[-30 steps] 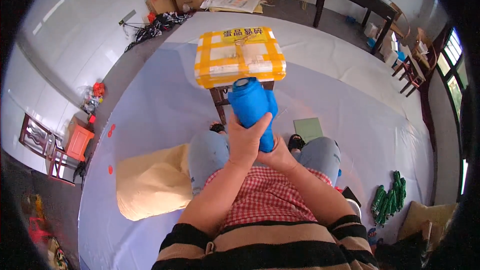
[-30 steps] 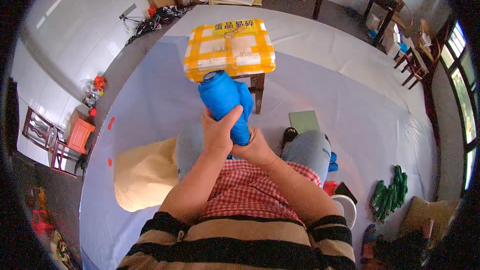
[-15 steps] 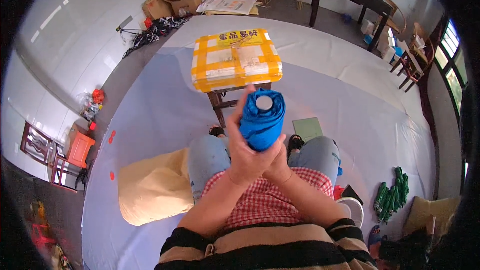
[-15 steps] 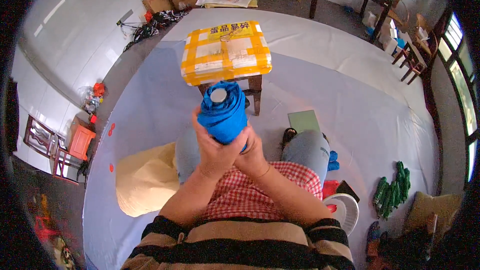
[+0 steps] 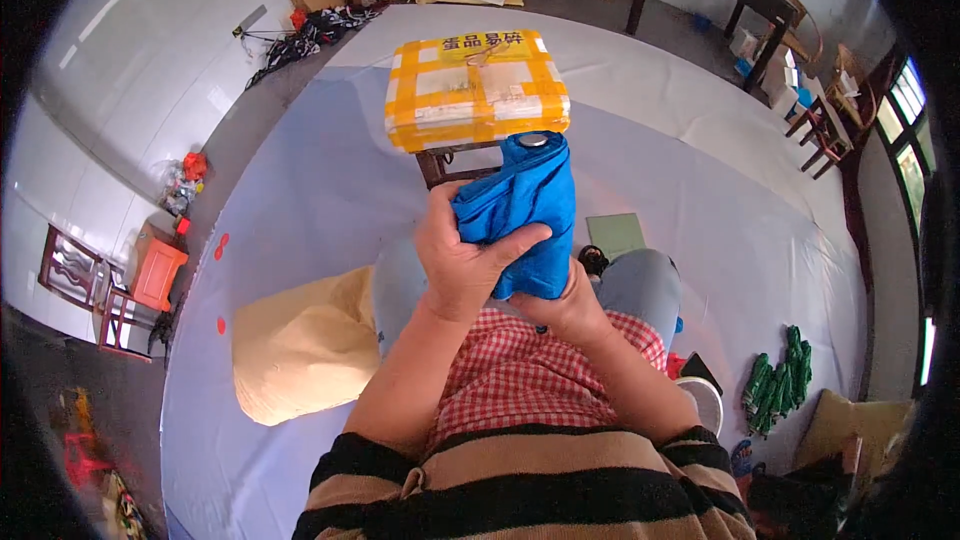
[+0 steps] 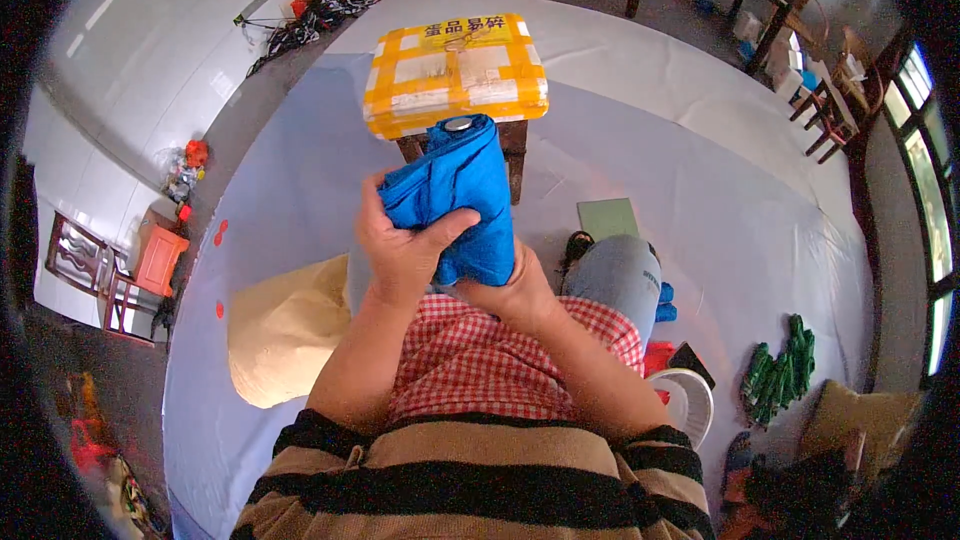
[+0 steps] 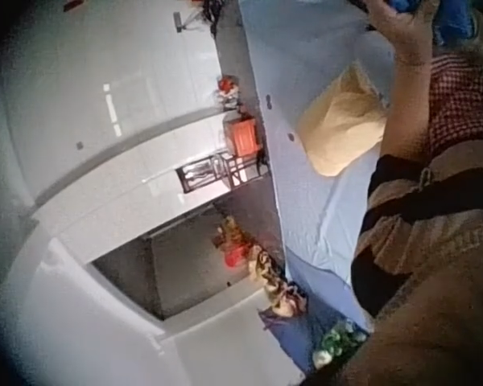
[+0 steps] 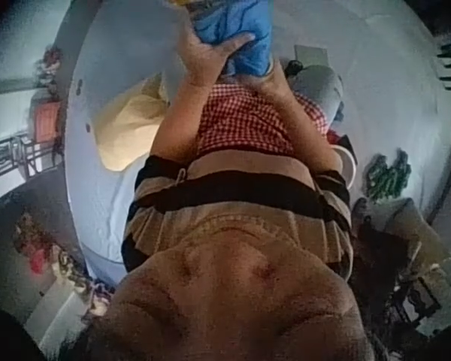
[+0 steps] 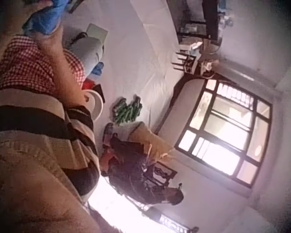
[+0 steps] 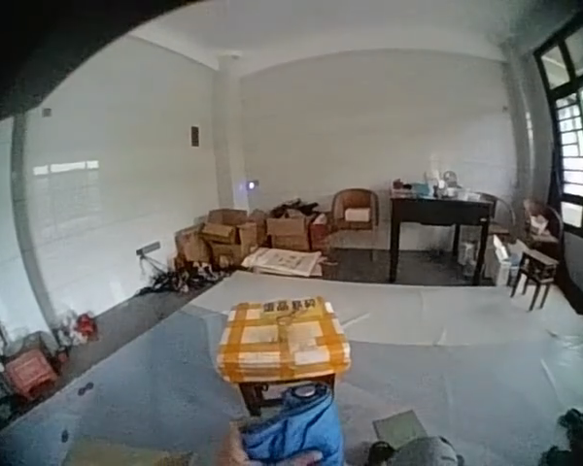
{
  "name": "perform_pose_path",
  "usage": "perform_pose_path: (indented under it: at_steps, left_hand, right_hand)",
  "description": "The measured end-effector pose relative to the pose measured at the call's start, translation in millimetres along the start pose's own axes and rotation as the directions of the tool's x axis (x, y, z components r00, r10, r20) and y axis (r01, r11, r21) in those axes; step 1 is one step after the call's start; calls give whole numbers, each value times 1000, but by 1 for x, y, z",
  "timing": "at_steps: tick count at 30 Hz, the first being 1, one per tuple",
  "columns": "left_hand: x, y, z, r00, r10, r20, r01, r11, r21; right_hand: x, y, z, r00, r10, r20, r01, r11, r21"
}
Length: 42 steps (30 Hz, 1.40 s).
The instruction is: Folding and bundling the canopy of a blue umbrella.
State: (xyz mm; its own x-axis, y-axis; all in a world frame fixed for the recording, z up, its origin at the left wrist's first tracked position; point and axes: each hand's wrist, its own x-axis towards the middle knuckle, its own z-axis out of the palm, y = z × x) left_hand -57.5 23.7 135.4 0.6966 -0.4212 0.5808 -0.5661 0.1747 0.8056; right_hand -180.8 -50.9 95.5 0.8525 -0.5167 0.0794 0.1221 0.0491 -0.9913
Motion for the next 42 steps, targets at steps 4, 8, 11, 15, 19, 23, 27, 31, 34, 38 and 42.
perform_pose_path:
  at_steps: [4,8,11,15,19,23,27,31,34,38,42]
  left_hand:
    - [2,5,-8,999,11,48,-3,985,-175]
    - [-1,22,-3,992,-76,100,99,964,-247]
    - [-3,19,-2,976,-210,51,214,973,-89]
    - [-1,-32,-11,985,-170,23,171,963,-209]
    - [0,-65,-12,934,-342,103,356,915,-191]
    - [-11,-73,-8,884,-404,235,446,880,-164]
    - [-31,-93,-4,927,-116,357,171,977,-127]
    - [-23,-46,23,870,-110,480,298,894,-334]
    - [-17,-44,25,711,-241,661,635,624,-456]
    - [-49,-52,31,903,-32,429,192,923,-334]
    - [-27,-47,36,780,-427,457,556,808,-193]
  right_hand:
    - [-3,-11,1,972,133,193,-152,984,90]
    - [-8,-4,-7,928,183,326,-253,950,185]
    - [-10,-1,-15,887,270,375,-296,955,12]
    - [-4,14,4,937,80,339,-166,958,232]
    - [-10,2,1,983,34,178,-87,951,297]
    - [-15,3,-6,962,-71,265,-90,830,551]
    - [-10,40,0,913,70,403,-337,684,647]
    - [-12,45,-6,848,81,524,-481,536,694]
    - [-11,72,-8,766,45,641,-587,456,669]
    - [-5,72,-10,669,-9,743,-630,523,574]
    - [-15,45,-14,906,51,421,-379,541,750]
